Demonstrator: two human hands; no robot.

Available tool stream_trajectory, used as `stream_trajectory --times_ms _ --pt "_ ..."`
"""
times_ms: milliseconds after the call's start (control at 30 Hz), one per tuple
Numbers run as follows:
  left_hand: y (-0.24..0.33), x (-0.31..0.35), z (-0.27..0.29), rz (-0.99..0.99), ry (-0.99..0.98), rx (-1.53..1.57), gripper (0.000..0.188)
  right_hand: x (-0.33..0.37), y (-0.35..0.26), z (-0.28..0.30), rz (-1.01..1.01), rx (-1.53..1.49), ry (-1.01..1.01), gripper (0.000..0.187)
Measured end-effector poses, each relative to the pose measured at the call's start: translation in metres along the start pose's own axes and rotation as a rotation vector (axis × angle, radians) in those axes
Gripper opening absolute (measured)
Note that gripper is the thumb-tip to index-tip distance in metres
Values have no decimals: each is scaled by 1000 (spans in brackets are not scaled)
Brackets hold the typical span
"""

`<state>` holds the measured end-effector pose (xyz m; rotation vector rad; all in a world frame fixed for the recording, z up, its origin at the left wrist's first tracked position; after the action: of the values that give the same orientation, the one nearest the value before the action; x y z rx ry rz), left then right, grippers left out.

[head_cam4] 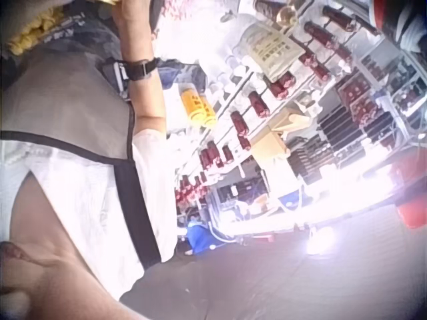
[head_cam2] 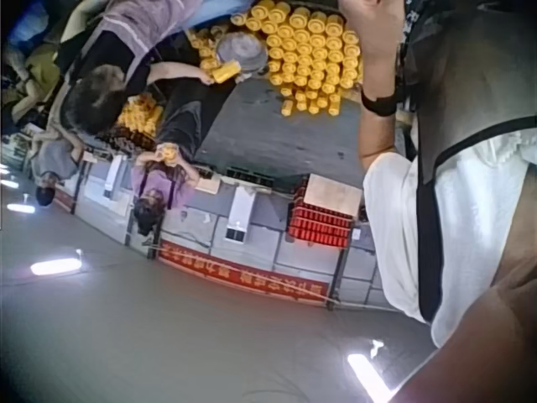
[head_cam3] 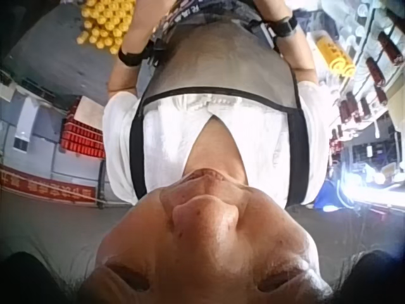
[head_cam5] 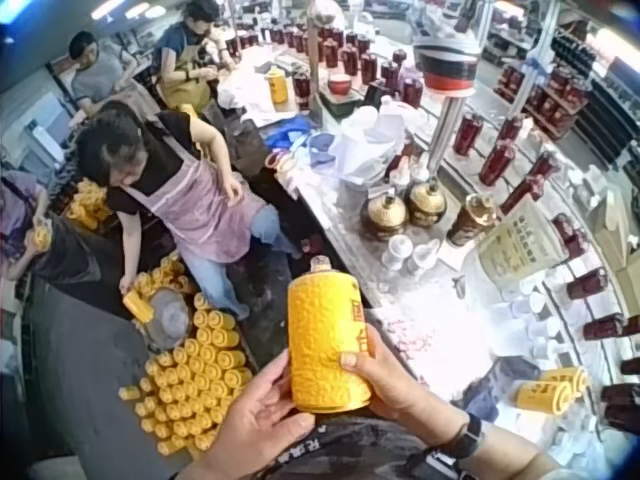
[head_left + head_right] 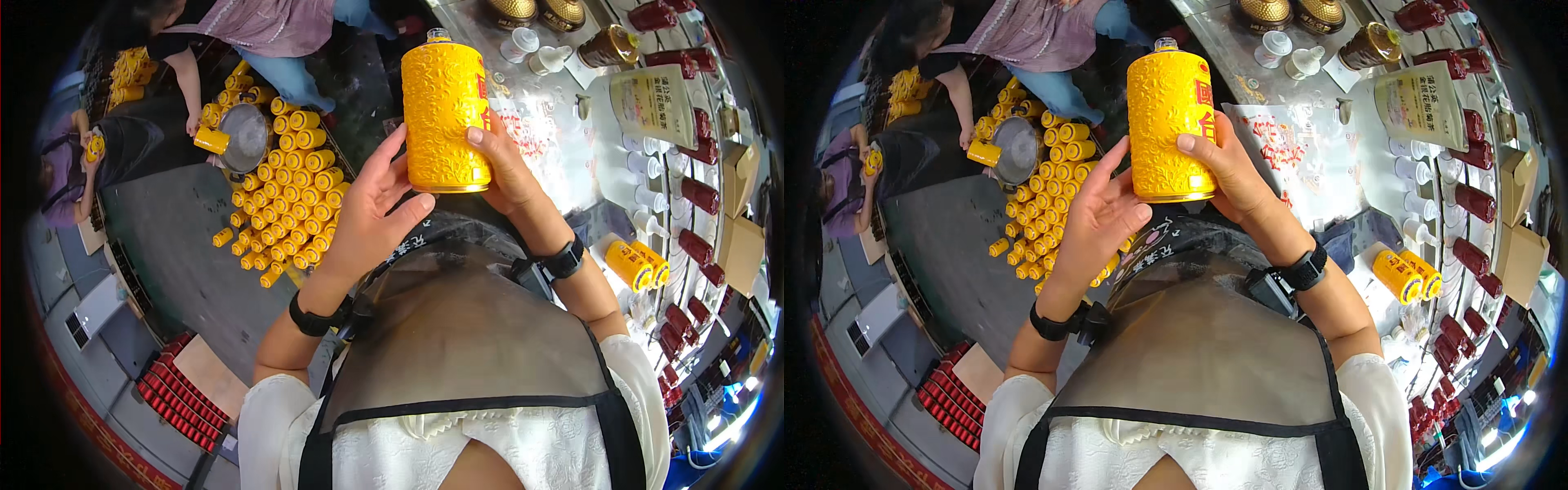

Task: Applying decorative foil or labels to yellow ceramic liquor bottles.

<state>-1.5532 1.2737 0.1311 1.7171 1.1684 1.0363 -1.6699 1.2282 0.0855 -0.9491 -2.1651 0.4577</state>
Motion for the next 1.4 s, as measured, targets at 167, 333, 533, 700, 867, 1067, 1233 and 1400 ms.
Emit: stream_trajectory --times_ms 167,333,533,700,867,1067,1233,1400 --pt "6 3 -4 -49 -14 -102 73 4 8 3 -93 -176 -68 69" --pt "17 7 -7 -82 -14 -247 68 6 20 15 -167 -269 -85 72" --pt "21 10 -8 -43 22 -229 63 8 30 22 -264 -350 -169 68" --pt "13 4 5 73 106 -149 57 8 31 29 -266 -332 -119 85" --pt "-6 -17 34 47 244 -87 55 7 38 29 -283 -387 -225 88" --pt "-25 -42 21 171 213 221 54 16 34 25 -294 -334 -183 80" --pt "-22 -61 6 166 128 254 56 12 21 23 -170 -102 -63 77" --pt "-28 -67 13 203 161 391 57 10 24 18 -203 -42 -59 76"
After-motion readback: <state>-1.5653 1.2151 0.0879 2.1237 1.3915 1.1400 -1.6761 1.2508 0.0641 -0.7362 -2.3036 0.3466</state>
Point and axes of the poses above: each hand's wrist, its own x-axis away from the middle knuckle, its own z-axis out of the back of the hand, y = z × x, the point moved 10 cm from there along -x, towards the middle knuckle, and after that the axes turned 10 degrees about -z, right-handed, at the moved point
